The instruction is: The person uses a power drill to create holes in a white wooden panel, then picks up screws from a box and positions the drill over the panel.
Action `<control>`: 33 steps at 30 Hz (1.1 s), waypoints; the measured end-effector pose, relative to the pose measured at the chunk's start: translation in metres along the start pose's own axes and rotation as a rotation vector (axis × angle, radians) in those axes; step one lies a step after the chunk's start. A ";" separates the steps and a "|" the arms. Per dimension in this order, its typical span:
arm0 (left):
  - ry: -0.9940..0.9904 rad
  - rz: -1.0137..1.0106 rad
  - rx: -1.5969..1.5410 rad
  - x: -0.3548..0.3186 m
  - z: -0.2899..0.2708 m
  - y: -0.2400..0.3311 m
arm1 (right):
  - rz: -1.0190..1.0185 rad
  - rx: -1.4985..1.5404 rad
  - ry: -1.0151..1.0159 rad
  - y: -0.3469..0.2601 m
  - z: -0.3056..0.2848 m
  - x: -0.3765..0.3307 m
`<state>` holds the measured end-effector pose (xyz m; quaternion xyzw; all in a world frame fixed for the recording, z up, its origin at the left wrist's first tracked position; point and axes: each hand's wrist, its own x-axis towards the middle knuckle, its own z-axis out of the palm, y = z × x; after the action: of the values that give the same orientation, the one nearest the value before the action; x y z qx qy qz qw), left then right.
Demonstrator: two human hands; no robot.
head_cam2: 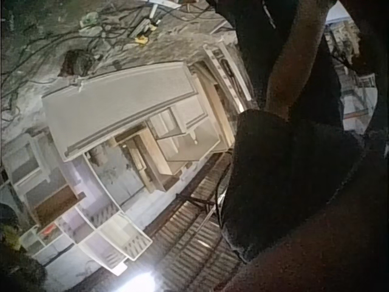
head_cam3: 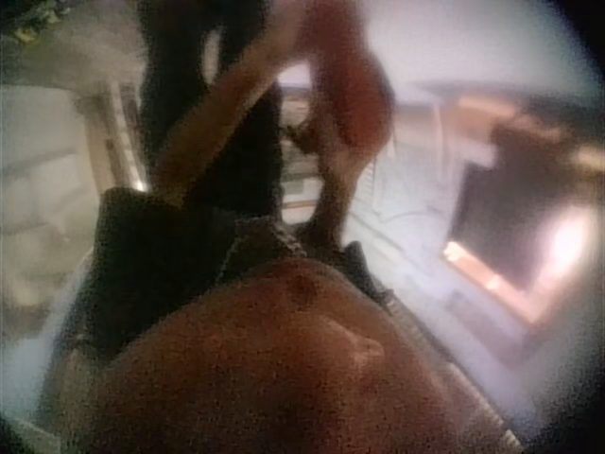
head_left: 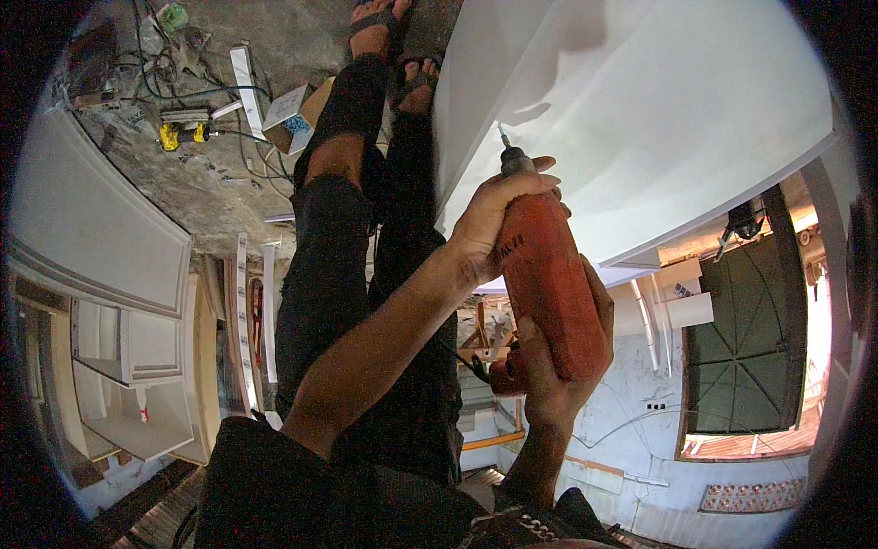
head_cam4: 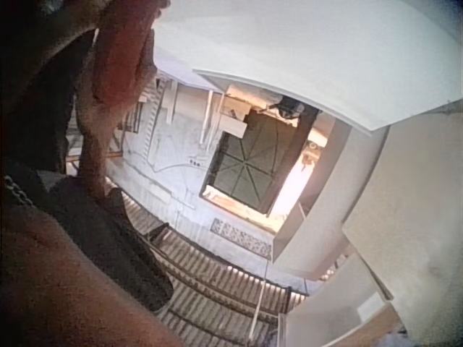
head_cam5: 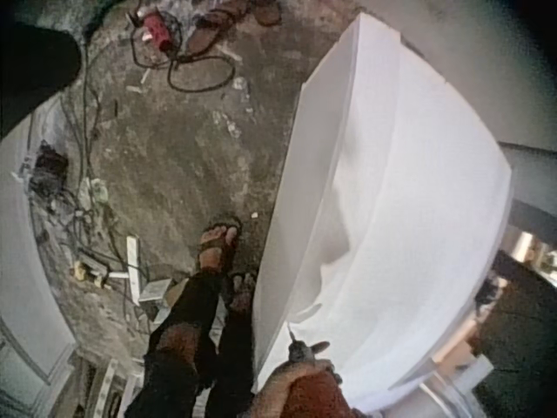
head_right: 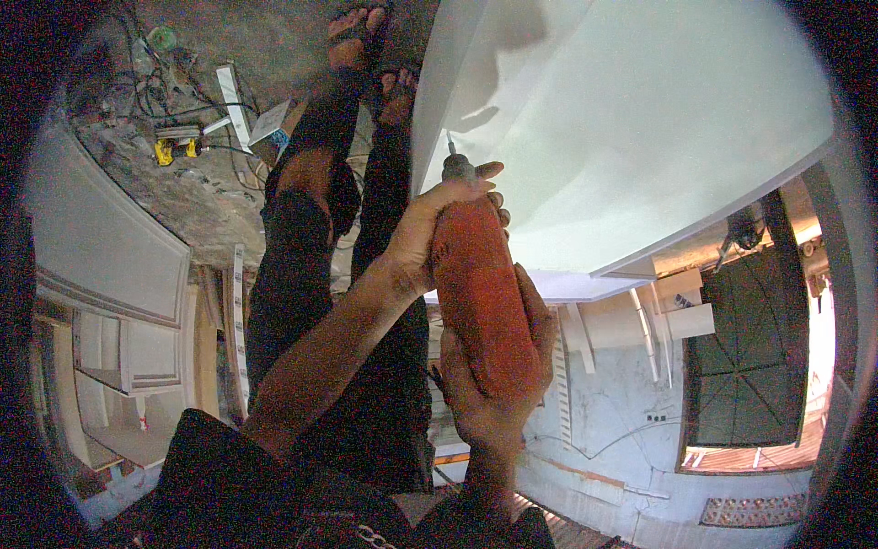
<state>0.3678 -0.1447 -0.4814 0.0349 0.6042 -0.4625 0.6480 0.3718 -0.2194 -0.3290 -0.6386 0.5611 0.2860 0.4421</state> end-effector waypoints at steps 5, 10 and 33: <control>0.031 0.014 -0.015 0.003 -0.003 -0.001 | -0.016 -0.079 0.021 0.004 0.003 0.001; -0.022 0.012 -0.005 0.004 -0.005 0.000 | -0.081 -0.145 0.042 0.009 0.004 0.001; -0.056 -0.013 -0.040 0.012 -0.012 0.006 | -0.122 -0.153 0.064 0.015 0.015 0.006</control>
<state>0.3604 -0.1407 -0.4978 0.0051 0.5951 -0.4555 0.6621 0.3601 -0.2087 -0.3444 -0.7121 0.5119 0.2799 0.3905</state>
